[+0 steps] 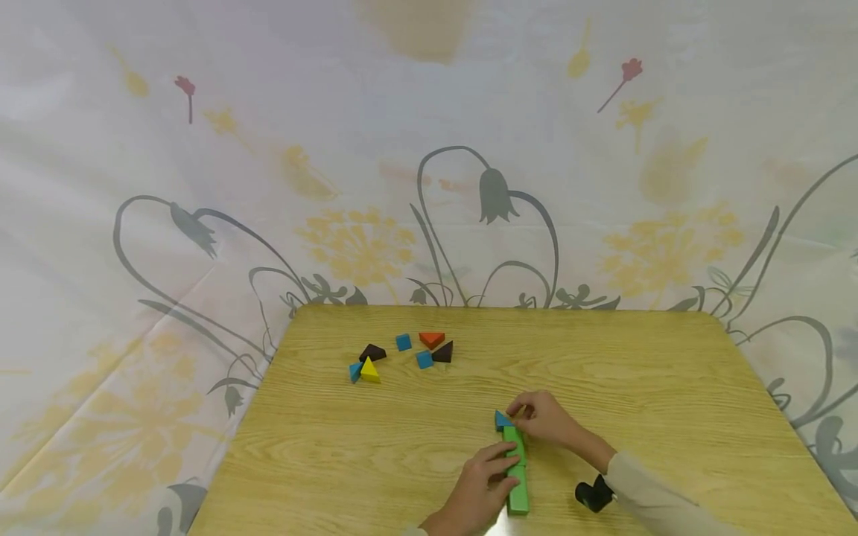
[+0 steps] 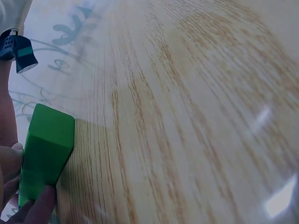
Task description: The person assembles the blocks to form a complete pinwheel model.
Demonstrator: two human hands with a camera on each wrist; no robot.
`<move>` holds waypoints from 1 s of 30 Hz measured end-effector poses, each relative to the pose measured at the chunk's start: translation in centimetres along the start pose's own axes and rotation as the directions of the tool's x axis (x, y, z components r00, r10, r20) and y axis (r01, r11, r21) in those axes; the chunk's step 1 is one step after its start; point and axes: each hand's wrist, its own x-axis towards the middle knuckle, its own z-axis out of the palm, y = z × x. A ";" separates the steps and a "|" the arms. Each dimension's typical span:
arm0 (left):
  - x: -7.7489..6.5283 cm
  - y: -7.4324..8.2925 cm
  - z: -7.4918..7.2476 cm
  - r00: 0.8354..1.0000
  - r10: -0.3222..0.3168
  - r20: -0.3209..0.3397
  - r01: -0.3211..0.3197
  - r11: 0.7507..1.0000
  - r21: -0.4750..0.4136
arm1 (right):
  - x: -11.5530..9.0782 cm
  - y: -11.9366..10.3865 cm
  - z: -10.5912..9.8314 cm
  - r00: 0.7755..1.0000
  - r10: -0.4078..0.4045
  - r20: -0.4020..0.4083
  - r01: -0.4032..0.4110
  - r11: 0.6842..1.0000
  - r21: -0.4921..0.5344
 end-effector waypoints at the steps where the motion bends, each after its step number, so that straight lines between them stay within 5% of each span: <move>1: 0.0 0.0 0.0 1.000 -0.002 0.003 0.002 1.000 0.007 | -0.1 0.0 0.2 1.000 -0.022 -0.010 0.022 1.000 -0.005; 8: 0.0 -0.2 -0.2 1.000 -0.001 0.003 0.001 0.998 0.061 | 0.8 0.2 1.1 0.983 -0.185 -0.018 0.185 0.982 -0.022; 19: 0.2 0.0 0.0 1.000 -0.003 0.027 0.002 1.000 0.026 | 0.5 0.2 0.7 0.998 -0.059 -0.021 0.060 0.998 0.036; 30: 0.2 0.2 -0.3 0.999 -0.025 0.022 0.024 0.997 0.068 | -0.6 0.3 1.2 0.994 -0.073 -0.075 0.075 0.997 0.025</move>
